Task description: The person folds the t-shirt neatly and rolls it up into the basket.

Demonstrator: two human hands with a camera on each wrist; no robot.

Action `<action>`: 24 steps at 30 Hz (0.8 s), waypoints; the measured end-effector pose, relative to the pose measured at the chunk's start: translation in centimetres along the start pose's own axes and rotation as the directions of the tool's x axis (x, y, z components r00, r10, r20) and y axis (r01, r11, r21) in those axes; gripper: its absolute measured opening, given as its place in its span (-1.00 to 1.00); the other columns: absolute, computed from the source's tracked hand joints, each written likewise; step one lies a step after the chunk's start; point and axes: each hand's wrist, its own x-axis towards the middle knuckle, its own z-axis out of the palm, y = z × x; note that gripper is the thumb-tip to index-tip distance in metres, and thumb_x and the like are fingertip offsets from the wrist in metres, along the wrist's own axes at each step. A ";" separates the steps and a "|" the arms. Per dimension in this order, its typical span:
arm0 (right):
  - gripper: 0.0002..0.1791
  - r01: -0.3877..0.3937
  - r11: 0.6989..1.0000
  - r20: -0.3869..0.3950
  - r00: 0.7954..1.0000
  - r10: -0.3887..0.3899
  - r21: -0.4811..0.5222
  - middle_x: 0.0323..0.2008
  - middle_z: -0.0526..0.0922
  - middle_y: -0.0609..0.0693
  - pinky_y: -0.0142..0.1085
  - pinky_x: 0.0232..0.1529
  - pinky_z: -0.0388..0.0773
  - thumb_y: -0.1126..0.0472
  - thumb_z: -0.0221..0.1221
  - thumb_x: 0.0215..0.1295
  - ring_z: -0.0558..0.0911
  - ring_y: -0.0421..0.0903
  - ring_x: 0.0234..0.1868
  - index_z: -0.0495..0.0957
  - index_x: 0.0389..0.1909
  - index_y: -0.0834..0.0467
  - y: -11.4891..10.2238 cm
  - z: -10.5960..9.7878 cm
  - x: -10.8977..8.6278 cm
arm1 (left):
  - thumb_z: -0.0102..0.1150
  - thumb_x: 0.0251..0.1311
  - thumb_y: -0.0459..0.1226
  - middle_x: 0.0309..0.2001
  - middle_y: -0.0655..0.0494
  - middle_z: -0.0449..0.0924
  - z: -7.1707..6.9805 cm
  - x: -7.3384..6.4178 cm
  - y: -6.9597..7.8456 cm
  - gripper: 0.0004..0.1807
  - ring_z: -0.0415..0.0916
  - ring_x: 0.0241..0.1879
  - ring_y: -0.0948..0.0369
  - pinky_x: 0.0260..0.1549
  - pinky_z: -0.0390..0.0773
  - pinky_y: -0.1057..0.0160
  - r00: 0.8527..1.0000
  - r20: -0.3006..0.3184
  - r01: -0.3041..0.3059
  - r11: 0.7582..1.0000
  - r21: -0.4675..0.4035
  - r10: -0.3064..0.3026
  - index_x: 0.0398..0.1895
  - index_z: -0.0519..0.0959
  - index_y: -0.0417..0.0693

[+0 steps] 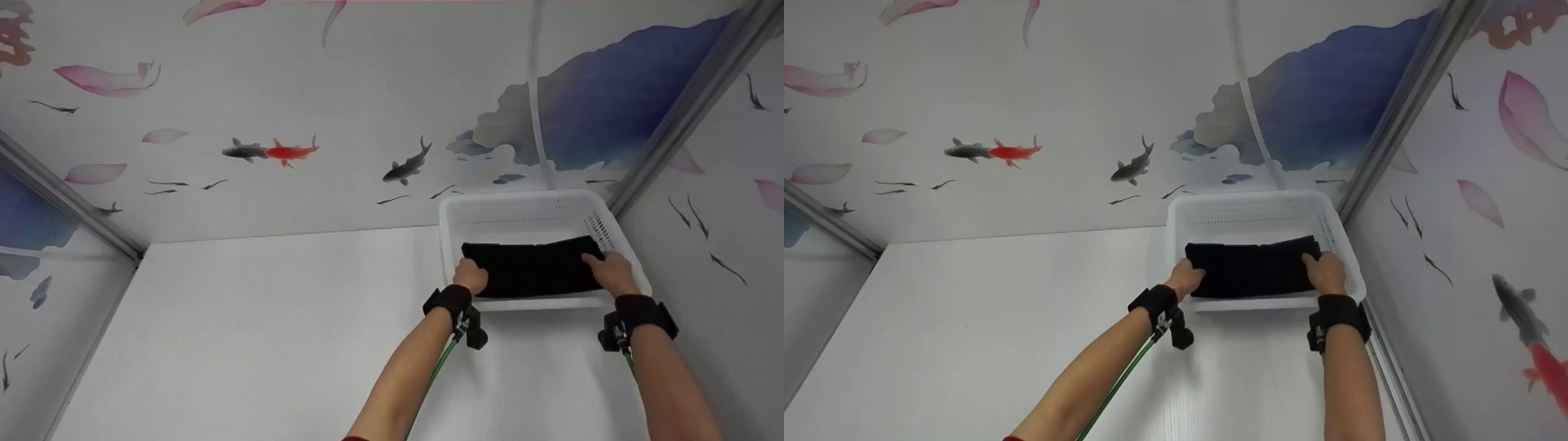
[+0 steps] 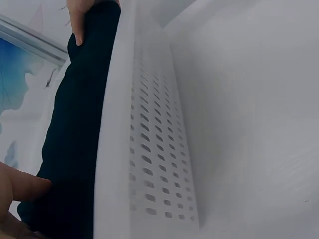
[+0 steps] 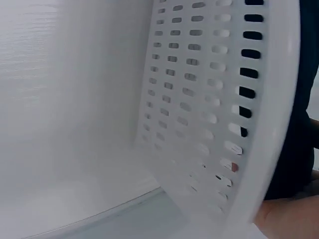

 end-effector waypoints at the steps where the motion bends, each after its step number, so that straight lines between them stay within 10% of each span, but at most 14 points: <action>1: -0.22 0.000 1.000 0.015 1.000 0.000 -0.014 0.26 0.00 0.72 0.24 0.27 0.19 0.03 -0.26 0.54 0.13 0.55 0.29 -0.11 0.28 0.75 0.0 0.3 -0.1 | -0.03 0.36 -0.36 0.14 -0.27 0.49 0.2 0.2 -0.2 -0.51 0.56 -0.04 0.01 -0.11 0.59 0.13 0.999 0.021 0.040 0.999 0.005 -0.040 0.28 0.29 -0.50; 11: -0.43 0.035 0.977 0.111 0.994 -0.012 -0.211 -0.01 0.32 0.70 0.13 0.00 0.48 0.28 -0.22 0.44 0.45 0.44 -0.05 0.12 0.09 0.83 0.5 0.9 -0.4 | -0.08 0.33 -0.27 -0.10 -0.24 0.59 5.0 5.5 -5.7 -0.61 0.52 -0.36 0.11 -0.41 0.54 0.29 0.998 0.067 -0.027 0.993 0.117 0.020 -0.07 0.57 -0.48; 19: -0.45 0.146 0.977 0.127 0.984 -0.127 -0.157 0.22 0.15 0.68 0.21 0.24 0.25 0.30 -0.25 0.48 0.21 0.52 0.25 0.07 0.24 0.74 -1.3 0.8 0.7 | -0.10 0.37 -0.36 -0.36 -0.07 0.53 -2.8 -3.3 2.0 -0.64 0.35 -0.56 0.18 -0.54 0.39 0.33 0.998 0.060 0.025 0.999 0.036 -0.027 0.08 0.51 -0.44; 24: -0.51 0.266 0.960 0.053 0.963 -0.263 -0.085 0.19 0.26 0.62 0.21 0.21 0.28 0.34 -0.18 0.49 0.28 0.48 0.22 0.17 0.26 0.64 -3.6 1.9 0.6 | -0.14 0.37 -0.37 0.14 -0.18 0.51 -5.4 -4.7 3.5 -0.53 0.54 -0.10 0.11 -0.12 0.52 0.29 0.998 0.047 -0.037 0.999 -0.026 0.038 0.31 0.35 -0.38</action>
